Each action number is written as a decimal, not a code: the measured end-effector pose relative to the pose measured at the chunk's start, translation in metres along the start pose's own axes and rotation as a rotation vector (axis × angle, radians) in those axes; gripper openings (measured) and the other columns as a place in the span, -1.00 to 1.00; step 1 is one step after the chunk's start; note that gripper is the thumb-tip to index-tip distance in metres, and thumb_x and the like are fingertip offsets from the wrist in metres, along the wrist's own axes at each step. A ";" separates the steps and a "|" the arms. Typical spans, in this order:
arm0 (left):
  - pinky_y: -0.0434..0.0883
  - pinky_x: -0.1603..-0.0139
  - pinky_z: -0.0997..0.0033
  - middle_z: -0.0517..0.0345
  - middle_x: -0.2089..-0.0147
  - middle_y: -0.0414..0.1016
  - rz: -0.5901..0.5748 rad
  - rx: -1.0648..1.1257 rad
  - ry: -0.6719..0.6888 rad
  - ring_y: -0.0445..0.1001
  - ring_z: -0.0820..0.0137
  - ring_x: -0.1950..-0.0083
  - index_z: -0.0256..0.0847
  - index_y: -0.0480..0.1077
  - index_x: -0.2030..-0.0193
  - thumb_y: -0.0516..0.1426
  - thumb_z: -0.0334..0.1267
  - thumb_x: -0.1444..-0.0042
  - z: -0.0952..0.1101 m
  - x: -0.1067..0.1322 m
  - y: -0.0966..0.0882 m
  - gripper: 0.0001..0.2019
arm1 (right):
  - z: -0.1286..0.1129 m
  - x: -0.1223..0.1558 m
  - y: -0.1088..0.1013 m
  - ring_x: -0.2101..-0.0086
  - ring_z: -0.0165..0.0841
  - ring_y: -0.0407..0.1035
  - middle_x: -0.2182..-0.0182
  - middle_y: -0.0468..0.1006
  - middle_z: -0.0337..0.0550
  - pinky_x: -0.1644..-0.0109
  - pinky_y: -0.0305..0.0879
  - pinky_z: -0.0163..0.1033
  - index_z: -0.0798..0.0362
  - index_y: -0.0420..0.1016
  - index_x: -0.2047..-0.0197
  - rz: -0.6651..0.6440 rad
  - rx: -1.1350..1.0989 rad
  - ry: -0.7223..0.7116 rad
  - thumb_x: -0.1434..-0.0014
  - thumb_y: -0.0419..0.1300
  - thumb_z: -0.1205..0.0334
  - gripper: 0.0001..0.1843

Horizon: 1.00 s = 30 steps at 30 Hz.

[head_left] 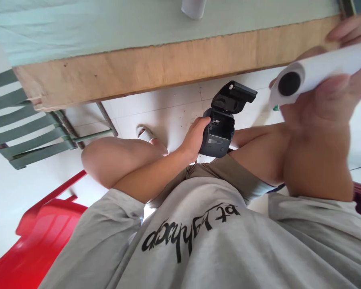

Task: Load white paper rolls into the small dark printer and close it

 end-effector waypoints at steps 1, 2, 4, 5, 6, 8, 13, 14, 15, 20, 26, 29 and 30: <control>0.47 0.27 0.36 0.18 0.34 0.57 0.013 -0.015 0.000 0.54 0.36 0.35 -0.14 0.47 0.18 0.29 0.07 -0.20 0.001 0.000 -0.001 -0.68 | 0.005 0.007 0.003 0.46 -0.57 0.51 0.50 0.51 -0.40 0.47 0.21 -0.45 -0.03 0.49 0.21 0.066 -0.076 -0.016 0.11 0.55 -0.44 -0.28; 0.47 0.28 0.35 0.19 0.36 0.55 0.027 -0.026 0.000 0.53 0.36 0.36 -0.14 0.46 0.20 0.28 0.07 -0.22 0.002 0.001 -0.002 -0.69 | 0.011 0.012 0.007 0.52 -0.57 0.45 0.56 0.42 -0.40 0.47 0.28 -0.42 0.01 0.43 0.29 0.117 -0.127 -0.019 0.07 0.55 -0.42 -0.29; 0.48 0.27 0.34 0.17 0.36 0.57 0.040 -0.028 0.004 0.55 0.35 0.36 -0.16 0.45 0.24 0.23 0.05 -0.27 0.005 0.001 -0.003 -0.71 | 0.019 0.018 0.019 0.52 -0.54 0.44 0.57 0.38 -0.37 0.41 0.43 -0.34 0.04 0.37 0.33 0.126 -0.145 0.051 -0.04 0.48 -0.44 -0.30; 0.49 0.27 0.33 0.13 0.34 0.60 0.027 -0.023 0.007 0.57 0.34 0.34 -0.17 0.46 0.25 0.20 0.04 -0.29 0.007 0.001 -0.003 -0.70 | 0.022 0.021 0.025 0.49 -0.52 0.46 0.54 0.41 -0.35 0.39 0.46 -0.32 0.03 0.39 0.28 0.089 -0.130 0.114 -0.09 0.43 -0.46 -0.31; 0.50 0.26 0.32 0.09 0.30 0.64 0.008 -0.020 0.004 0.60 0.31 0.31 -0.19 0.47 0.26 0.16 0.03 -0.32 0.009 0.001 -0.002 -0.68 | 0.025 0.025 0.032 0.46 -0.50 0.49 0.50 0.45 -0.34 0.39 0.47 -0.31 0.02 0.41 0.21 0.027 -0.112 0.188 -0.14 0.37 -0.49 -0.31; 0.53 0.25 0.29 0.03 0.28 0.67 -0.003 -0.022 -0.017 0.63 0.28 0.30 -0.21 0.51 0.25 0.09 0.03 -0.36 0.011 0.000 -0.001 -0.64 | 0.030 0.034 0.043 0.44 -0.47 0.52 0.42 0.52 -0.33 0.45 0.41 -0.34 -0.02 0.41 0.04 -0.117 -0.114 0.342 -0.20 0.28 -0.53 -0.29; 0.53 0.31 0.24 0.11 0.44 0.56 0.091 -0.038 -0.039 0.52 0.30 0.46 -0.20 0.50 0.25 0.14 0.08 -0.31 0.010 -0.003 -0.002 -0.64 | 0.041 0.049 0.044 0.47 -0.58 0.41 0.30 0.55 -0.37 0.49 0.31 -0.42 -0.09 0.30 -0.19 -0.252 -0.169 0.468 0.00 0.54 -0.35 -0.11; 0.51 0.34 0.25 0.11 0.44 0.56 0.091 -0.042 -0.033 0.51 0.30 0.47 -0.20 0.49 0.25 0.14 0.07 -0.31 0.010 -0.003 -0.001 -0.65 | 0.043 0.049 0.042 0.46 -0.59 0.40 0.27 0.57 -0.35 0.48 0.32 -0.42 -0.09 0.31 -0.20 -0.233 -0.152 0.470 0.03 0.57 -0.31 -0.10; 0.48 0.36 0.27 0.11 0.44 0.56 0.091 -0.048 -0.029 0.50 0.31 0.47 -0.20 0.49 0.25 0.13 0.07 -0.32 0.010 -0.004 0.000 -0.64 | 0.045 0.049 0.039 0.45 -0.59 0.39 0.23 0.60 -0.32 0.45 0.34 -0.40 -0.08 0.33 -0.17 -0.206 -0.123 0.470 0.03 0.58 -0.26 -0.14; 0.49 0.27 0.28 0.15 0.43 0.56 0.127 -0.021 -0.015 0.48 0.36 0.44 -0.19 0.49 0.20 0.13 0.01 -0.36 0.011 -0.002 0.001 -0.70 | 0.045 0.052 0.035 0.37 -0.57 0.38 -0.03 0.66 -0.16 0.36 0.44 -0.31 -0.05 0.52 -0.07 -0.148 0.028 0.471 -0.07 0.55 -0.16 -0.38; 0.53 0.17 0.32 0.12 0.30 0.69 0.113 0.006 0.012 0.61 0.33 0.30 -0.17 0.52 0.17 0.15 -0.01 -0.36 0.014 -0.003 -0.001 -0.73 | 0.048 0.056 0.037 0.36 -0.56 0.44 -0.10 0.66 -0.15 0.35 0.45 -0.32 -0.10 0.34 -0.35 -0.248 0.077 0.433 -0.24 0.32 -0.40 -0.19; 0.53 0.24 0.36 0.17 0.35 0.66 0.137 0.003 0.050 0.60 0.35 0.35 -0.17 0.51 0.20 0.15 -0.01 -0.34 0.014 -0.004 -0.003 -0.73 | 0.052 0.056 0.035 0.24 -0.45 0.53 -0.05 0.68 -0.08 0.12 0.55 -0.21 -0.02 0.30 -0.34 -0.310 0.401 0.253 -0.29 0.25 -0.42 -0.20; 0.53 0.24 0.36 0.19 0.36 0.64 0.142 0.001 0.056 0.59 0.36 0.36 -0.16 0.51 0.21 0.16 0.00 -0.32 0.014 -0.004 -0.004 -0.73 | 0.052 0.058 0.035 0.18 -0.41 0.55 -0.04 0.68 -0.07 0.04 0.55 -0.17 -0.01 0.37 -0.29 -0.340 0.552 0.173 -0.31 0.23 -0.39 -0.26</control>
Point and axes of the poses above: each hand's wrist, its own x-axis away from the middle knuckle, its own y-axis out of the palm, z = x × y, the point moved 5 cm from there along -x, towards the middle knuckle
